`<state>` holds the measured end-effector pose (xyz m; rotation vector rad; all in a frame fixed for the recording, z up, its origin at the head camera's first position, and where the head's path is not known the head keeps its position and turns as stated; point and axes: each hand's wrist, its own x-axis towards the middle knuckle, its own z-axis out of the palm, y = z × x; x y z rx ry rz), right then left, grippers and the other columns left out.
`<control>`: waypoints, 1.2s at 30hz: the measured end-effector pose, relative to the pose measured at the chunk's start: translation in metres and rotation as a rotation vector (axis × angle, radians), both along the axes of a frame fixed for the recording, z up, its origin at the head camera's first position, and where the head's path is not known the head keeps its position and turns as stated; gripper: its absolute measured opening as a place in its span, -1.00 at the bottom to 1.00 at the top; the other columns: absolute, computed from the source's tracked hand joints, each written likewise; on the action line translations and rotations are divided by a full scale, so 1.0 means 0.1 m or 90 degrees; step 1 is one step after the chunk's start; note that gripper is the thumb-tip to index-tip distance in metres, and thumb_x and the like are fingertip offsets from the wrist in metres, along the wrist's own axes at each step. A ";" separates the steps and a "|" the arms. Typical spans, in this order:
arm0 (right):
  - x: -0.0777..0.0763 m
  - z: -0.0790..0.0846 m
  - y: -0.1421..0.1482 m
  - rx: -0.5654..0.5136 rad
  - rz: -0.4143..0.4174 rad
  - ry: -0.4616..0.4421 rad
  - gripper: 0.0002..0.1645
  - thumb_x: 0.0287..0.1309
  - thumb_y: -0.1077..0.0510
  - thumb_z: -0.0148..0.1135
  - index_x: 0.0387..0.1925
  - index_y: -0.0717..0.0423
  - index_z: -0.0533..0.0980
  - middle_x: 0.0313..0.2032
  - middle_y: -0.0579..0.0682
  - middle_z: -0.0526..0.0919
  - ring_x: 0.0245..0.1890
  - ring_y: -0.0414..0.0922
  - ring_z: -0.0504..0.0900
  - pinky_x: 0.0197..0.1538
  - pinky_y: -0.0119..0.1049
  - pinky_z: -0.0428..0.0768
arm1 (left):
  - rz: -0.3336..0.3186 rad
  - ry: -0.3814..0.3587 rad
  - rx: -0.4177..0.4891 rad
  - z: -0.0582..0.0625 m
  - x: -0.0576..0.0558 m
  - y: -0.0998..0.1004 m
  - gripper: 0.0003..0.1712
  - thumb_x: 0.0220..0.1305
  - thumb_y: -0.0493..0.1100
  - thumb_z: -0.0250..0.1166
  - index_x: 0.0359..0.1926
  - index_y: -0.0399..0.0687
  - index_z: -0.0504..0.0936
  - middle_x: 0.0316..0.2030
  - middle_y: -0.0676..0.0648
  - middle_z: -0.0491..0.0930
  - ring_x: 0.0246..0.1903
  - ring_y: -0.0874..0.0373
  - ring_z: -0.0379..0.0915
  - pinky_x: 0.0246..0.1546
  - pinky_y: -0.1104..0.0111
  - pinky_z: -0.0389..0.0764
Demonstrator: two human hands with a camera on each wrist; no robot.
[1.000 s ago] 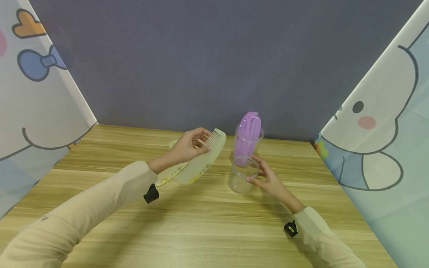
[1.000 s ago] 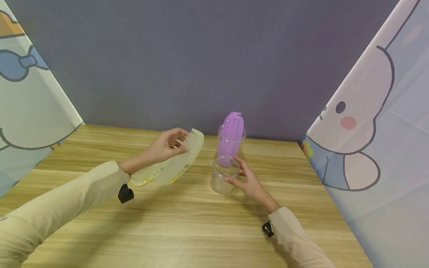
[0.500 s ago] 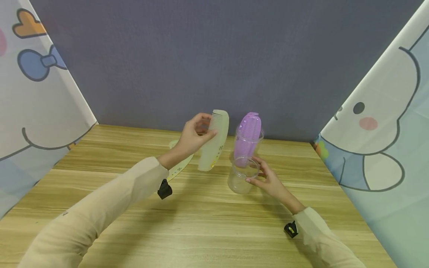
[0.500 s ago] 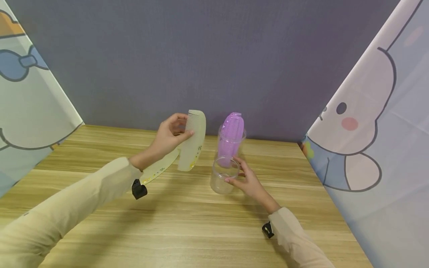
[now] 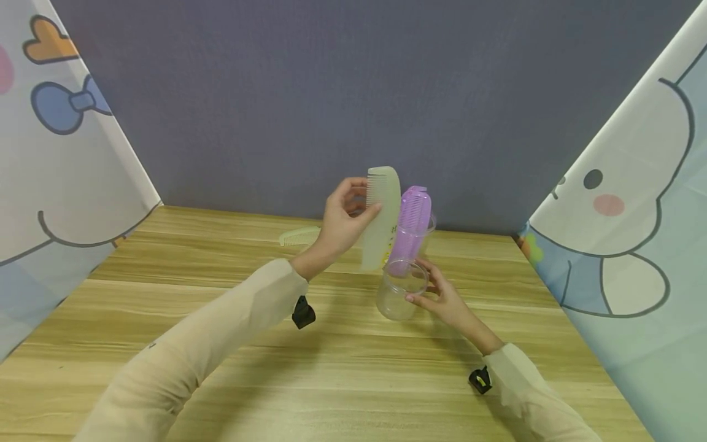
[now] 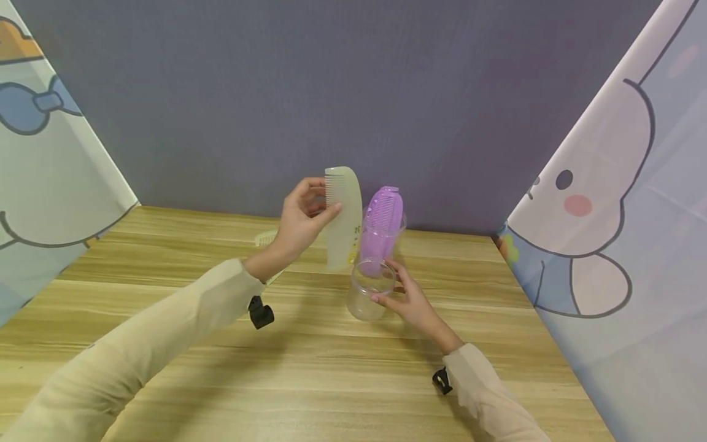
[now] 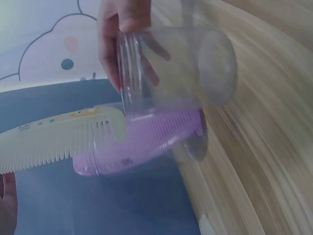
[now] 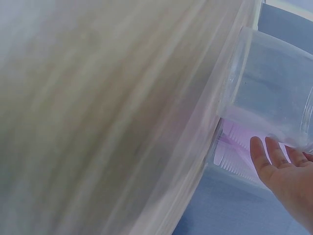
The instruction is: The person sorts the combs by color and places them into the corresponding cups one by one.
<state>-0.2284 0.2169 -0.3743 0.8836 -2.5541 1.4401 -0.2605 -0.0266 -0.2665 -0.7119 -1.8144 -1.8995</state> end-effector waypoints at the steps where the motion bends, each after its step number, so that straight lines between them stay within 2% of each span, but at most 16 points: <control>1: 0.00 0.00 0.00 0.001 -0.001 0.000 -0.13 -0.01 0.30 0.29 0.30 0.27 0.07 0.22 0.32 0.29 0.17 0.23 0.35 0.04 0.02 0.47 | 0.000 0.002 0.010 0.01 0.00 0.03 -0.58 0.09 -0.36 0.28 -0.01 -0.26 0.40 -0.20 -0.28 0.54 -0.38 0.00 0.58 -0.29 0.30 0.64; 4: 0.00 0.01 0.00 0.003 -0.002 -0.003 -0.12 -0.01 0.30 0.29 0.30 0.26 0.06 0.23 0.30 0.28 0.18 0.20 0.34 0.04 -0.03 0.48 | 0.001 0.005 0.038 0.02 -0.01 0.11 -0.59 0.09 -0.38 0.27 -0.01 -0.26 0.40 -0.20 -0.28 0.53 -0.37 -0.01 0.58 -0.29 0.28 0.65; 12: 0.00 0.00 0.00 -0.001 0.004 -0.008 -0.11 0.00 0.28 0.29 0.31 0.24 0.05 0.25 0.28 0.25 0.20 0.20 0.33 0.05 0.05 0.46 | -0.001 0.002 0.079 0.01 0.01 0.27 -0.61 0.11 -0.39 0.24 -0.01 -0.27 0.38 -0.17 -0.29 0.51 -0.33 -0.01 0.56 -0.29 0.29 0.65; 18: 0.00 0.00 0.01 0.002 0.006 -0.008 -0.12 0.02 0.28 0.27 0.32 0.19 0.04 0.28 0.25 0.22 0.21 0.20 0.30 0.06 0.09 0.44 | -0.001 -0.015 0.063 0.02 0.14 0.34 -0.61 0.11 -0.45 0.21 -0.02 -0.38 0.35 -0.14 -0.37 0.50 -0.26 -0.15 0.55 -0.24 0.26 0.64; 20: 0.00 -0.01 0.01 0.006 0.004 -0.008 -0.12 0.03 0.28 0.27 0.33 0.19 0.03 0.27 0.25 0.22 0.21 0.20 0.30 0.06 0.07 0.45 | -0.002 -0.022 0.056 -0.04 0.14 0.36 -0.61 0.11 -0.44 0.21 -0.02 -0.37 0.34 -0.14 -0.37 0.50 -0.26 -0.17 0.55 -0.24 0.26 0.64; 25: 0.00 -0.01 0.01 0.010 -0.005 -0.005 -0.11 0.02 0.27 0.28 0.32 0.25 0.02 0.23 0.28 0.26 0.20 0.21 0.31 0.06 0.01 0.47 | -0.008 -0.037 0.066 -0.26 0.03 0.41 -0.61 0.12 -0.41 0.23 -0.01 -0.31 0.36 -0.14 -0.33 0.51 -0.30 -0.11 0.56 -0.26 0.30 0.65; 30: 0.01 0.02 0.01 0.009 -0.011 -0.021 -0.09 0.02 0.26 0.28 0.32 0.26 0.01 0.25 0.25 0.25 0.21 0.20 0.30 0.07 -0.03 0.46 | -0.017 -0.053 0.070 -0.41 0.01 0.43 -0.62 0.12 -0.41 0.22 -0.02 -0.29 0.35 -0.14 -0.30 0.51 -0.29 -0.06 0.56 -0.26 0.30 0.65; 34: 0.01 0.01 0.00 0.004 -0.013 -0.024 -0.09 0.01 0.26 0.29 0.32 0.24 0.02 0.25 0.23 0.25 0.20 0.21 0.30 0.06 -0.17 0.47 | -0.028 -0.071 0.056 -0.47 0.06 0.43 -0.61 0.13 -0.42 0.21 -0.01 -0.33 0.33 -0.13 -0.33 0.49 -0.25 -0.11 0.56 -0.25 0.27 0.65; 36: 0.01 0.00 0.01 -0.002 -0.013 -0.023 -0.10 0.01 0.27 0.29 0.32 0.23 0.03 0.24 0.24 0.26 0.19 0.23 0.31 0.06 -0.16 0.48 | -0.035 -0.083 0.046 -0.46 0.12 0.43 -0.61 0.13 -0.44 0.20 -0.01 -0.37 0.33 -0.12 -0.36 0.47 -0.23 -0.16 0.55 -0.24 0.26 0.65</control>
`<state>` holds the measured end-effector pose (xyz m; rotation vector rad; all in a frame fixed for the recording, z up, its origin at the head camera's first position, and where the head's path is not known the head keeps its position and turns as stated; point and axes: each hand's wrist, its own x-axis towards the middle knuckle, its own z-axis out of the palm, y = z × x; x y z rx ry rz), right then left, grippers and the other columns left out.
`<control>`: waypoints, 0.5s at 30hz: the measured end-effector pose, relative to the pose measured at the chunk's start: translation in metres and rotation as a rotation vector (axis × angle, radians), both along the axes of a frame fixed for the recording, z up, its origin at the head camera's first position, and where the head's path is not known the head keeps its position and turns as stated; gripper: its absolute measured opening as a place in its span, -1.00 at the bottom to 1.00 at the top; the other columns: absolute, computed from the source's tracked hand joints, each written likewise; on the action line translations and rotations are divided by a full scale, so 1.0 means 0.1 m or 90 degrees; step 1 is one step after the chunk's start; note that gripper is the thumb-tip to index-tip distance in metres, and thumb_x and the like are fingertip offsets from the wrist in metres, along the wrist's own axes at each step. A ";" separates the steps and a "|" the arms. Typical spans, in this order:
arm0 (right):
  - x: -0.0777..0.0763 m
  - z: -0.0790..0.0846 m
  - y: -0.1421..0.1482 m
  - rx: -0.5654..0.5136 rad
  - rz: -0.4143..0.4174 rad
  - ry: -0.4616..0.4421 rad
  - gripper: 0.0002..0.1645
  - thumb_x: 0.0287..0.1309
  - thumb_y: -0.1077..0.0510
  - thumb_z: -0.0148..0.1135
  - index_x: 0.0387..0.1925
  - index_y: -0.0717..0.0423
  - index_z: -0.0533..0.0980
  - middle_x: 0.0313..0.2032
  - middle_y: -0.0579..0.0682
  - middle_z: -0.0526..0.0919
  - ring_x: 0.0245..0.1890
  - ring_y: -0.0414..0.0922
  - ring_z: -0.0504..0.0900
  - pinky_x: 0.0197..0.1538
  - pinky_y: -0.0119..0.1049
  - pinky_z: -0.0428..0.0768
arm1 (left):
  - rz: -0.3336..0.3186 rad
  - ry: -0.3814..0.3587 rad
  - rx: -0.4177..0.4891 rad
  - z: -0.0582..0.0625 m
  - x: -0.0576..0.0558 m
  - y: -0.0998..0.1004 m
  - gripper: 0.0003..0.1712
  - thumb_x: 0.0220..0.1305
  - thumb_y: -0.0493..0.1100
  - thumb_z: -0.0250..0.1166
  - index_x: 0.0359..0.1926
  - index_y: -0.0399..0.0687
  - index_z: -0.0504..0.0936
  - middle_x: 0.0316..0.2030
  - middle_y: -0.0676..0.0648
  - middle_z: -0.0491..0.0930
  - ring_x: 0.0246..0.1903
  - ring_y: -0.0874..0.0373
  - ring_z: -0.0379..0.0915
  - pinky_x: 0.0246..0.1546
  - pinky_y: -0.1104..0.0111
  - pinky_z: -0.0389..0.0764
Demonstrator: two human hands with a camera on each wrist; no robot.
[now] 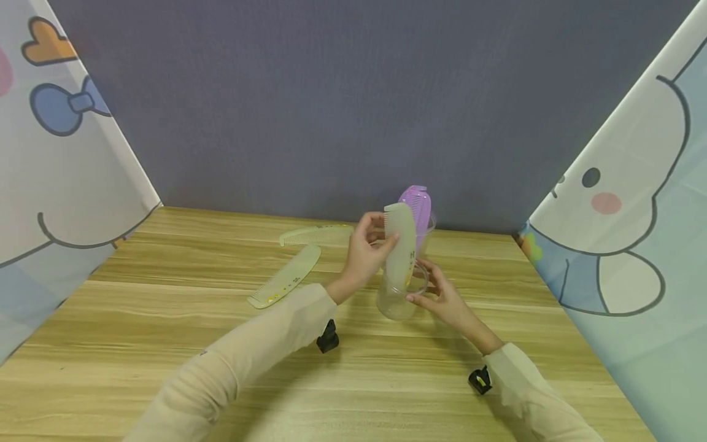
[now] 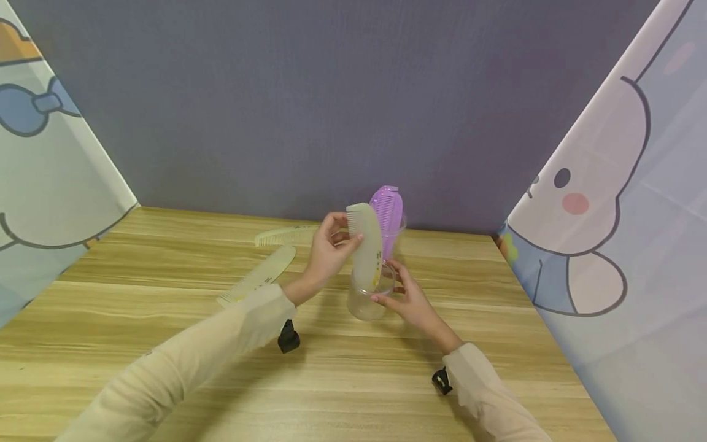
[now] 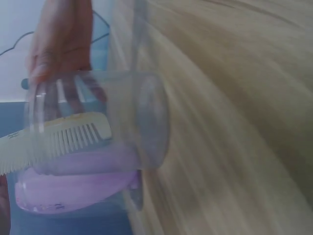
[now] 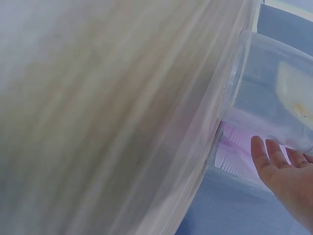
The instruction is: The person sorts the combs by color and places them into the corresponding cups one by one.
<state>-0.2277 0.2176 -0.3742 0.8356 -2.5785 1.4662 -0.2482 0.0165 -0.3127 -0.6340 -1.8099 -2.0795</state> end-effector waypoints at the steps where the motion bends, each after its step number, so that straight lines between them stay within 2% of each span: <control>1: 0.00 0.00 0.00 -0.001 0.001 0.003 -0.10 0.01 0.27 0.29 0.32 0.22 0.03 0.24 0.25 0.27 0.18 0.23 0.31 0.06 -0.16 0.49 | -0.005 -0.004 -0.006 0.01 0.03 0.00 -0.61 0.12 -0.45 0.20 -0.01 -0.39 0.32 -0.12 -0.37 0.47 -0.22 -0.19 0.54 -0.24 0.26 0.65; 3: 0.00 -0.01 0.00 -0.003 0.002 0.009 -0.10 0.01 0.28 0.29 0.32 0.21 0.03 0.23 0.26 0.28 0.17 0.23 0.32 0.05 -0.10 0.49 | -0.013 -0.016 -0.014 0.03 0.09 -0.01 -0.61 0.12 -0.46 0.19 -0.02 -0.42 0.31 -0.11 -0.40 0.46 -0.20 -0.23 0.52 -0.24 0.26 0.65; 6: -0.01 -0.02 0.00 -0.005 0.002 0.018 -0.11 0.01 0.29 0.28 0.32 0.22 0.04 0.21 0.28 0.29 0.16 0.24 0.34 0.04 -0.06 0.49 | -0.018 -0.023 -0.022 0.01 0.12 0.00 -0.63 0.12 -0.48 0.18 -0.04 -0.44 0.31 -0.11 -0.41 0.46 -0.21 -0.26 0.52 -0.23 0.26 0.64; 9: -0.01 -0.02 0.00 -0.005 0.000 0.018 -0.12 0.01 0.30 0.28 0.32 0.20 0.05 0.21 0.27 0.29 0.16 0.23 0.34 0.04 -0.05 0.49 | -0.023 -0.025 -0.033 -0.04 0.12 0.01 -0.63 0.11 -0.48 0.18 -0.04 -0.45 0.31 -0.11 -0.41 0.46 -0.21 -0.27 0.51 -0.21 0.20 0.63; 15: 0.00 -0.01 -0.01 -0.020 0.010 0.010 -0.12 0.00 0.31 0.28 0.31 0.19 0.05 0.21 0.28 0.29 0.16 0.25 0.32 0.04 0.15 0.45 | -0.030 -0.019 -0.065 -0.11 0.09 0.01 -0.63 0.11 -0.47 0.19 -0.04 -0.42 0.32 -0.11 -0.38 0.42 -0.20 -0.26 0.51 -0.16 0.04 0.59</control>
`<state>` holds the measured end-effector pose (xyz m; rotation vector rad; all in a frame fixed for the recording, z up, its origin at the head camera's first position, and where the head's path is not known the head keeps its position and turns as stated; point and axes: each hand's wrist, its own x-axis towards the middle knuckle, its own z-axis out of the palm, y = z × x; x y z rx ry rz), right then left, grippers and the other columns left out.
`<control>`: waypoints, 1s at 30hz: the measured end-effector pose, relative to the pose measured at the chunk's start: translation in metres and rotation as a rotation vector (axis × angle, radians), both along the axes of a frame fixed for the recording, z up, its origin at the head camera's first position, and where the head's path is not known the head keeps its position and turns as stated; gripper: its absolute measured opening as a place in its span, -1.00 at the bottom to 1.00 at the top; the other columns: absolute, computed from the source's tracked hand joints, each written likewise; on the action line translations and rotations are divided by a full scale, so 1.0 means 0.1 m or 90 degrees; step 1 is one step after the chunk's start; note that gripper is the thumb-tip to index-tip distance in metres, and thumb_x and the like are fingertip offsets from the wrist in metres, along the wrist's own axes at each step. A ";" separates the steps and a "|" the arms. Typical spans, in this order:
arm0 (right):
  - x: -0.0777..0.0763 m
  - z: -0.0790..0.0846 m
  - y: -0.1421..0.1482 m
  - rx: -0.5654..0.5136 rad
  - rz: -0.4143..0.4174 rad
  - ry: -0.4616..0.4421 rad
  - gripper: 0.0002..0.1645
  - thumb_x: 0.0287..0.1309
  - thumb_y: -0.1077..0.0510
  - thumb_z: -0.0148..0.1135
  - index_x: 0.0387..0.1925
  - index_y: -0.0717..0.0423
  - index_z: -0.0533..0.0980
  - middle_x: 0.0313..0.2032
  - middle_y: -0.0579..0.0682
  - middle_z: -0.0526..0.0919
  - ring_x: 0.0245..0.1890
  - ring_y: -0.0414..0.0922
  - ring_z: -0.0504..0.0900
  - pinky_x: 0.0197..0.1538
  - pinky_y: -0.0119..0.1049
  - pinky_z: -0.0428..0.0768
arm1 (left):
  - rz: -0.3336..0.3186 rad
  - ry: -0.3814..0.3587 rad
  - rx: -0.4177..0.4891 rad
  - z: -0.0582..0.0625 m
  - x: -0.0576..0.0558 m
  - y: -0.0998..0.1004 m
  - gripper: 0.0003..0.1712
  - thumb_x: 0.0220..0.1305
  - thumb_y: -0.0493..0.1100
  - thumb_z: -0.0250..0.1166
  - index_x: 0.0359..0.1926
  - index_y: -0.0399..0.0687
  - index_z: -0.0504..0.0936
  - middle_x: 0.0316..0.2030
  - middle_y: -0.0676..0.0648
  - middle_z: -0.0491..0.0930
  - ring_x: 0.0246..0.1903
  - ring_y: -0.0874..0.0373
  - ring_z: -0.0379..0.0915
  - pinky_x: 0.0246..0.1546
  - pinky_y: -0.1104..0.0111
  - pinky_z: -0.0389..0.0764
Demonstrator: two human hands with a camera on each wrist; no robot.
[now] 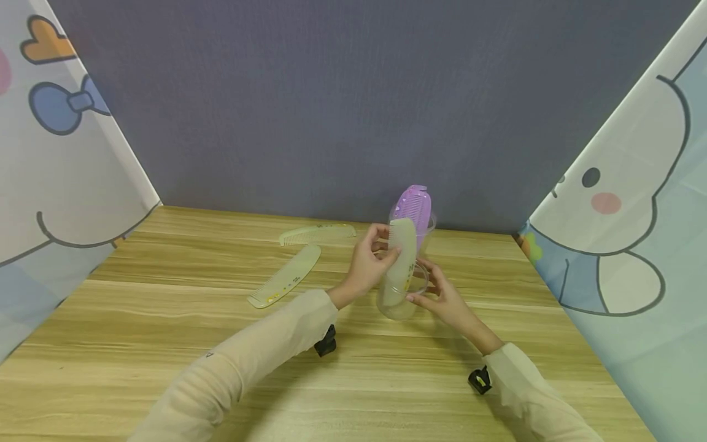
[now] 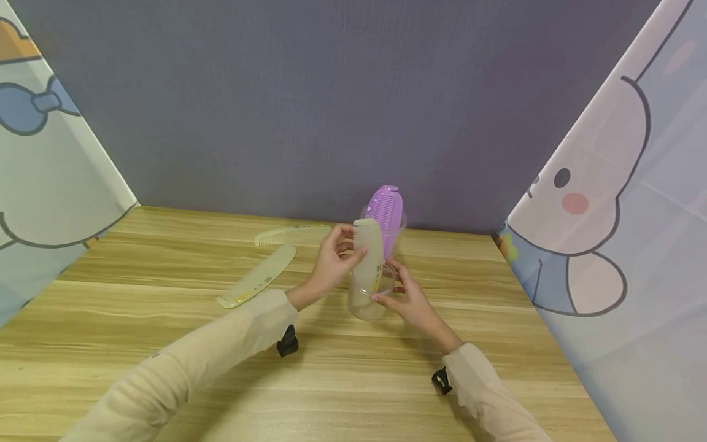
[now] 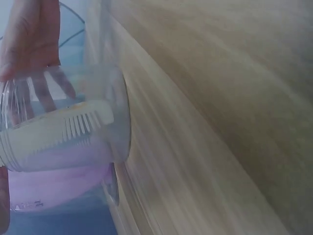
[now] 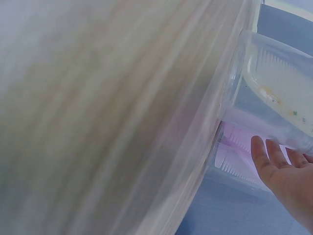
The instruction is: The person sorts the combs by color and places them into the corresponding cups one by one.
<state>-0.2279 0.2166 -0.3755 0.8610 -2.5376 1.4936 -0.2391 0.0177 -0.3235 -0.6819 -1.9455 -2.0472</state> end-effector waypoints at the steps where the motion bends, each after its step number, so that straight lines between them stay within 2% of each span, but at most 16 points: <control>1: 0.00 0.00 0.00 -0.004 0.002 -0.002 -0.12 0.00 0.31 0.28 0.31 0.19 0.05 0.22 0.28 0.29 0.16 0.26 0.32 0.04 0.17 0.44 | -0.001 0.001 -0.004 -0.01 -0.01 0.00 -0.63 0.11 -0.47 0.18 -0.04 -0.42 0.31 -0.10 -0.38 0.42 -0.20 -0.26 0.51 -0.16 0.03 0.59; 9: 0.00 0.00 0.00 0.000 0.001 -0.005 -0.10 0.00 0.30 0.29 0.31 0.26 0.03 0.22 0.27 0.29 0.18 0.23 0.32 0.05 0.17 0.44 | -0.004 0.000 -0.031 -0.04 -0.07 -0.02 -0.57 0.10 -0.49 0.18 0.00 -0.46 0.27 -0.08 -0.42 0.42 -0.20 -0.26 0.50 -0.20 0.22 0.63; 15: -0.01 0.00 0.01 0.006 -0.001 -0.011 -0.11 0.02 0.28 0.28 0.32 0.22 0.03 0.24 0.24 0.28 0.20 0.23 0.30 0.07 0.15 0.43 | -0.008 -0.015 -0.033 -0.05 -0.11 -0.04 -0.53 0.11 -0.48 0.18 0.04 -0.48 0.25 -0.08 -0.44 0.41 -0.20 -0.23 0.49 -0.21 0.31 0.63; 20: -0.01 0.00 0.01 0.007 -0.003 -0.013 -0.11 0.01 0.28 0.29 0.32 0.21 0.03 0.23 0.26 0.28 0.19 0.22 0.32 0.07 0.13 0.44 | -0.015 -0.021 -0.040 -0.06 -0.11 -0.05 -0.53 0.12 -0.49 0.17 0.05 -0.49 0.24 -0.07 -0.45 0.43 -0.20 -0.26 0.49 -0.21 0.32 0.63; 30: -0.01 0.00 0.01 0.011 -0.009 -0.017 -0.09 -0.01 0.27 0.30 0.33 0.15 0.05 0.22 0.24 0.30 0.17 0.15 0.35 0.06 -0.06 0.48 | -0.007 -0.036 -0.050 -0.07 -0.11 -0.05 -0.49 0.09 -0.51 0.17 0.07 -0.50 0.23 -0.05 -0.46 0.42 -0.18 -0.29 0.48 -0.16 0.29 0.62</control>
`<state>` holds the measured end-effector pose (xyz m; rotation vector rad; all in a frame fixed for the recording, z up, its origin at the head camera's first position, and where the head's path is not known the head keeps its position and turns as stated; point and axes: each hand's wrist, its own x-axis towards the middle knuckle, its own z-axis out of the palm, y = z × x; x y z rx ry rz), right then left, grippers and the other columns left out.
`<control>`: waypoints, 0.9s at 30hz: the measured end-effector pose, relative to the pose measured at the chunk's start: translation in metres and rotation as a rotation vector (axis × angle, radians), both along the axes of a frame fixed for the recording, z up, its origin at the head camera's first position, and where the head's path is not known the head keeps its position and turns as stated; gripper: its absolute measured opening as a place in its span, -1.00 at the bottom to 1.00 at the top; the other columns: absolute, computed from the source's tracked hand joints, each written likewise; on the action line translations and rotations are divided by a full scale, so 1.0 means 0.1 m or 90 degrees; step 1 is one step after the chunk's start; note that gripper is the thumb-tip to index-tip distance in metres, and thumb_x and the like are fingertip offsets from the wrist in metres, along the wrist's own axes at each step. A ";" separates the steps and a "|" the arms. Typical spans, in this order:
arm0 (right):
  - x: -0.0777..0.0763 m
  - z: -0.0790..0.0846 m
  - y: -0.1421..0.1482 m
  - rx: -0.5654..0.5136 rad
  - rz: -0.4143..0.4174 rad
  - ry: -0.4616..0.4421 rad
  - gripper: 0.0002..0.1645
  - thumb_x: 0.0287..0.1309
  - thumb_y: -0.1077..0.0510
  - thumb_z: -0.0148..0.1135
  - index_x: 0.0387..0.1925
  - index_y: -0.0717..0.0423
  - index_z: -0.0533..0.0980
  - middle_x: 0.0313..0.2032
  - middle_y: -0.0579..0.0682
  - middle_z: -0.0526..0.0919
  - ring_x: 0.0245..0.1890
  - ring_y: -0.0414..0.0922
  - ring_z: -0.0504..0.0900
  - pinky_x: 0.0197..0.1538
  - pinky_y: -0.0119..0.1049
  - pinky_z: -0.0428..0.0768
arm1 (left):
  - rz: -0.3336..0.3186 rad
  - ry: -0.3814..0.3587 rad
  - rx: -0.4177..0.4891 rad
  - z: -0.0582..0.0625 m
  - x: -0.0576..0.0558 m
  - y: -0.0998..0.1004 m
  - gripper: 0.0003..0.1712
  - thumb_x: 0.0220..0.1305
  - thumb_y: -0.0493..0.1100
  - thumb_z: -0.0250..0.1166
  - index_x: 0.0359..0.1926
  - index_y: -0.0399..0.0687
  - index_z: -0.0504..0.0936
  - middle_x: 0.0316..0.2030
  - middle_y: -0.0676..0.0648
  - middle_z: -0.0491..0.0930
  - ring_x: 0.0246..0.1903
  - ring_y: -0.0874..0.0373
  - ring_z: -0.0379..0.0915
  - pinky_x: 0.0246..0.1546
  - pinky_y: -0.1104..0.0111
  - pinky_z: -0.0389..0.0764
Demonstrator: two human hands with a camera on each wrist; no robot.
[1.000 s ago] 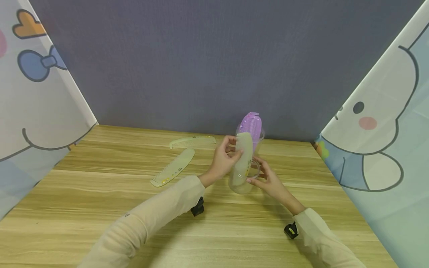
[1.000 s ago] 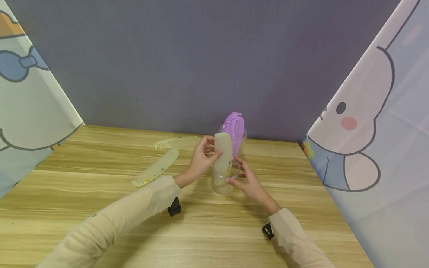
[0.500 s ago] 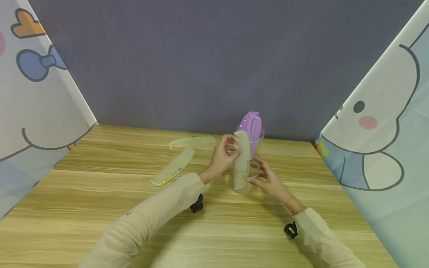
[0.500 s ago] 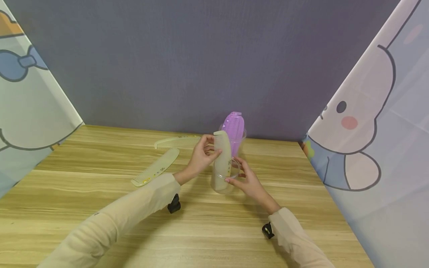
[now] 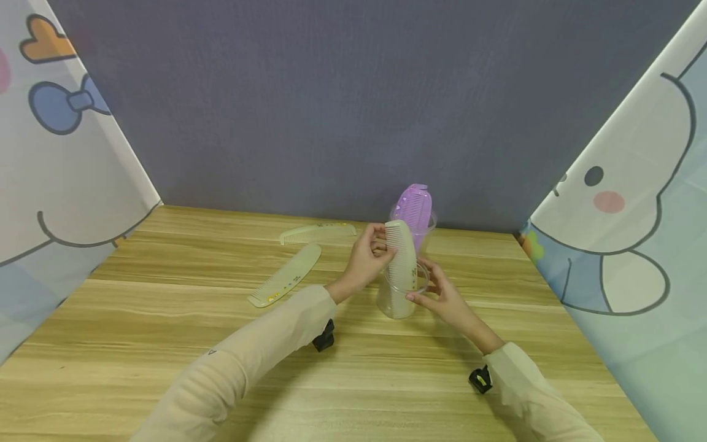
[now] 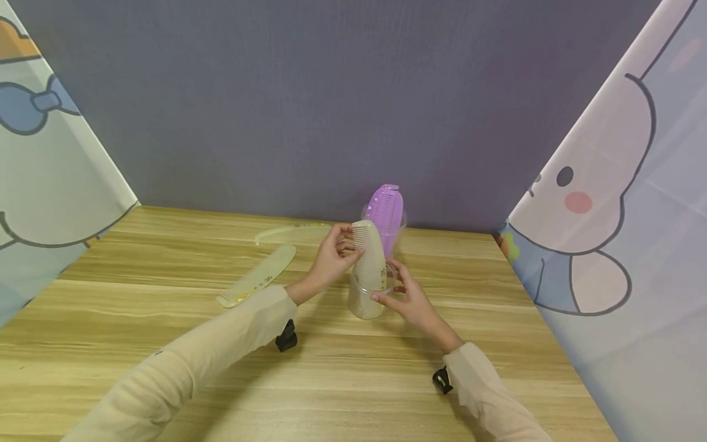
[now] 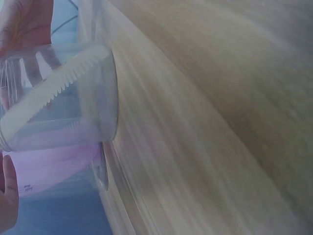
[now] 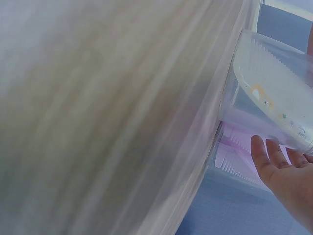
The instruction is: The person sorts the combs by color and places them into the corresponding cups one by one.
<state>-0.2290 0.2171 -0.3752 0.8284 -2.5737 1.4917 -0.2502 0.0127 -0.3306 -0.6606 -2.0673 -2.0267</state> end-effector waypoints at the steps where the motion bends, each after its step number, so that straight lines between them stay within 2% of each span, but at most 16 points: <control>1: 0.00 0.00 0.00 -0.001 0.001 0.001 -0.09 -0.01 0.27 0.30 0.33 0.15 0.05 0.22 0.24 0.30 0.17 0.16 0.35 0.05 -0.08 0.48 | 0.000 -0.002 -0.001 0.00 0.00 0.00 -0.49 0.09 -0.51 0.17 0.07 -0.50 0.22 -0.05 -0.46 0.42 -0.18 -0.29 0.48 -0.16 0.29 0.62; 6: -0.01 0.00 0.00 -0.003 0.001 0.005 -0.09 -0.02 0.28 0.31 0.32 0.16 0.05 0.22 0.24 0.30 0.17 0.16 0.35 0.05 -0.13 0.49 | -0.004 -0.005 -0.008 0.02 0.01 -0.01 -0.47 0.09 -0.50 0.17 0.10 -0.51 0.21 -0.03 -0.45 0.42 -0.17 -0.28 0.48 -0.14 0.26 0.62; 13: -0.01 -0.01 0.00 -0.008 0.004 0.001 -0.10 -0.01 0.28 0.30 0.32 0.15 0.05 0.23 0.24 0.28 0.18 0.17 0.34 0.06 -0.04 0.47 | -0.019 0.004 -0.035 0.04 0.04 -0.10 -0.44 0.11 -0.48 0.18 0.13 -0.47 0.19 -0.01 -0.46 0.40 -0.14 -0.29 0.47 -0.11 0.11 0.58; 15: -0.01 -0.01 0.00 -0.009 0.003 -0.001 -0.10 -0.01 0.28 0.30 0.32 0.15 0.05 0.24 0.24 0.27 0.18 0.17 0.33 0.06 -0.02 0.46 | -0.018 0.022 -0.046 -0.04 -0.01 -0.13 -0.45 0.13 -0.45 0.19 0.13 -0.39 0.21 -0.03 -0.40 0.43 -0.16 -0.21 0.50 -0.15 0.15 0.60; 20: -0.01 -0.01 0.01 -0.012 0.003 -0.006 -0.10 -0.01 0.28 0.30 0.32 0.15 0.05 0.25 0.24 0.26 0.19 0.18 0.32 0.07 0.04 0.44 | -0.010 0.029 -0.057 -0.23 -0.15 -0.25 -0.45 0.12 -0.36 0.25 0.12 -0.27 0.28 -0.05 -0.31 0.47 -0.17 -0.13 0.53 -0.22 0.24 0.61; 22: -0.01 -0.01 0.01 -0.013 0.003 -0.008 -0.10 -0.01 0.28 0.30 0.32 0.15 0.05 0.25 0.24 0.26 0.19 0.18 0.32 0.08 0.04 0.43 | -0.005 0.017 -0.070 -0.24 -0.15 -0.32 -0.45 0.11 -0.36 0.26 0.12 -0.26 0.29 -0.03 -0.33 0.45 -0.15 -0.17 0.52 -0.20 0.22 0.61; 27: -0.01 -0.01 0.01 -0.009 0.001 -0.008 -0.10 -0.01 0.27 0.30 0.32 0.14 0.06 0.24 0.24 0.27 0.19 0.17 0.32 0.08 0.00 0.45 | 0.021 0.016 -0.152 -0.32 -0.17 -0.53 -0.46 0.13 -0.35 0.25 0.13 -0.16 0.27 -0.02 -0.25 0.44 -0.13 -0.08 0.51 -0.21 0.26 0.59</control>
